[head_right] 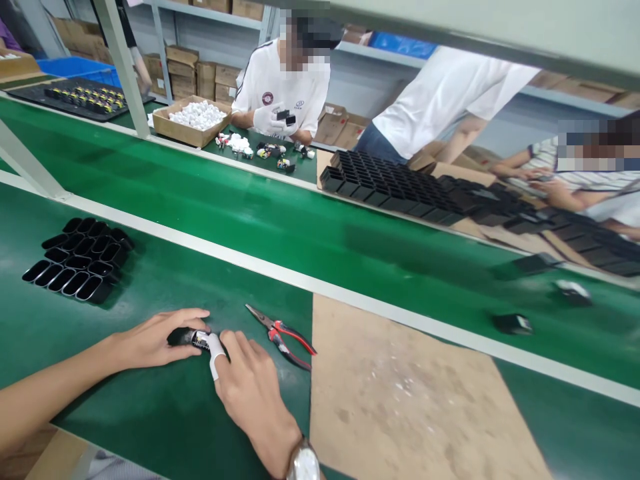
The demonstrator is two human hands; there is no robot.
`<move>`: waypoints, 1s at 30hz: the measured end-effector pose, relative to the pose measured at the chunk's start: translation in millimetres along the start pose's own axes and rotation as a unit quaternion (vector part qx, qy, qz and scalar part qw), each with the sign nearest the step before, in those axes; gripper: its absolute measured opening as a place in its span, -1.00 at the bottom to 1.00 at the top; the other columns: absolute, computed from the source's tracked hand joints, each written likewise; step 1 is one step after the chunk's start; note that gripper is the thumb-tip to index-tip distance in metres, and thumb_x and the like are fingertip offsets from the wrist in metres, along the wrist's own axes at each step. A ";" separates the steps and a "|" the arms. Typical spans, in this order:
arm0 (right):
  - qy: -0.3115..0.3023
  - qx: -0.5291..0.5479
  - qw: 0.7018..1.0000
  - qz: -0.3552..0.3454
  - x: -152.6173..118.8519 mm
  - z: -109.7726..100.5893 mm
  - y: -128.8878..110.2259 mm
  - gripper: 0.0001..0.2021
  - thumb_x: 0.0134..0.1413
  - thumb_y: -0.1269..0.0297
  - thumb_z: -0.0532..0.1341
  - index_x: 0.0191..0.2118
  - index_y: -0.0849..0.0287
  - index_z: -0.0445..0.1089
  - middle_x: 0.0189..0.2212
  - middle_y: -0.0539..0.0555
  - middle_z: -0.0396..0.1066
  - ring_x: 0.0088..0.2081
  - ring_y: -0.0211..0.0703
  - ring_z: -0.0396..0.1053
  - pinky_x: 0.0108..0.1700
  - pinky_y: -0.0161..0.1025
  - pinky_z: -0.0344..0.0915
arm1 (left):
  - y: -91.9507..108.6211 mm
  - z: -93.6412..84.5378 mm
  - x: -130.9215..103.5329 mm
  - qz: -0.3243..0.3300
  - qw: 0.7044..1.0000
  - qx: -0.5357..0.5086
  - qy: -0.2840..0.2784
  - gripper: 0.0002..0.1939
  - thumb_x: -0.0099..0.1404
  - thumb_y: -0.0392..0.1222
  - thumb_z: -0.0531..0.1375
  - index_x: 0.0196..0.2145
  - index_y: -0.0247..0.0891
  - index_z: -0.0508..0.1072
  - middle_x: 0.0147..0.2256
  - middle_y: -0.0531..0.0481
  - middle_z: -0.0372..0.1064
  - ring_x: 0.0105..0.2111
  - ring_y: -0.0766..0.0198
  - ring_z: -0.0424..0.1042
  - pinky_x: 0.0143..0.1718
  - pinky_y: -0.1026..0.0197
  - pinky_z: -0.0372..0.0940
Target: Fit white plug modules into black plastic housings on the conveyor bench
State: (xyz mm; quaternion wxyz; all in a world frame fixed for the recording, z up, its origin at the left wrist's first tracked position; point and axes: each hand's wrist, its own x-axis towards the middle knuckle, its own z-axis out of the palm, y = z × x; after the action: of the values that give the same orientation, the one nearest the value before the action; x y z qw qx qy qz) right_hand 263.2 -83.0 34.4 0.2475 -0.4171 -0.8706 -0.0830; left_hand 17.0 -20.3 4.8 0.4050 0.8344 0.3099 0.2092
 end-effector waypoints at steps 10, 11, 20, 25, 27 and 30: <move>-0.018 -0.007 1.000 0.001 -0.1 -1.0 -2.0 -0.74 0.08 0.65 0.06 -0.42 0.13 0.31 -0.24 0.15 0.37 -0.34 -0.09 0.26 -0.40 -0.15 0.14 | 0.7 -1.0 0.3 -0.004 1.000 0.003 -0.006 -0.33 0.46 -0.17 0.29 0.40 0.00 0.10 0.11 0.00 0.57 0.11 0.12 0.56 0.16 0.07 0.42; -0.017 -0.008 1.000 0.001 -0.1 -1.4 -2.1 -0.74 0.07 0.65 0.06 -0.43 0.12 0.30 -0.25 0.15 0.36 -0.34 -0.09 0.26 -0.40 -0.15 0.13 | 0.4 -0.8 0.3 -0.003 1.000 0.003 -0.005 -0.33 0.46 -0.16 0.29 0.40 0.00 0.11 0.11 -0.01 0.57 0.11 0.11 0.56 0.16 0.06 0.42; -0.015 -0.013 1.000 0.011 -3.4 -2.7 2.0 -0.73 0.19 0.61 0.08 -0.44 0.12 0.31 -0.26 0.15 0.38 -0.34 -0.10 0.28 -0.39 -0.15 0.15 | 0.6 -0.6 1.0 -0.007 1.000 -0.003 -0.004 -0.33 0.46 -0.15 0.30 0.40 -0.02 0.13 0.12 -0.04 0.57 0.12 0.08 0.56 0.18 0.02 0.42; 0.003 -0.001 1.000 0.025 -5.3 -3.6 3.5 -0.77 0.28 0.58 0.09 -0.34 0.15 0.37 -0.22 0.15 0.41 -0.33 -0.11 0.28 -0.36 -0.16 0.19 | 3.0 -1.7 1.6 0.003 1.000 -0.007 -0.001 -0.34 0.46 -0.15 0.29 0.39 -0.01 0.12 0.11 -0.03 0.58 0.12 0.09 0.56 0.16 0.02 0.44; 0.008 -0.015 0.999 0.049 -8.8 -1.0 7.2 -0.80 0.29 0.57 0.10 -0.27 0.16 0.39 -0.18 0.16 0.42 -0.30 -0.09 0.31 -0.31 -0.15 0.23 | 3.7 -2.0 1.3 0.002 1.000 0.000 0.000 -0.35 0.46 -0.15 0.29 0.39 -0.01 0.13 0.11 -0.02 0.58 0.13 0.08 0.55 0.19 0.00 0.42; -0.028 -0.055 0.995 0.080 -16.1 7.2 14.4 -0.77 0.15 0.64 0.12 -0.29 0.16 0.38 -0.21 0.16 0.42 -0.26 -0.02 0.36 -0.25 -0.12 0.29 | 4.4 -2.5 0.7 -0.009 1.000 0.013 -0.004 -0.35 0.46 -0.15 0.29 0.39 -0.02 0.15 0.11 -0.02 0.57 0.16 0.08 0.54 0.22 0.00 0.41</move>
State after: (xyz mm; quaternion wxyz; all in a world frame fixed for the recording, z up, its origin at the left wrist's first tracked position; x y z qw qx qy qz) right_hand 280.1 -82.2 19.2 0.2052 -0.5005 -0.8352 -0.0990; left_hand 17.5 -20.5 9.8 0.3967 0.8378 0.3184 0.1986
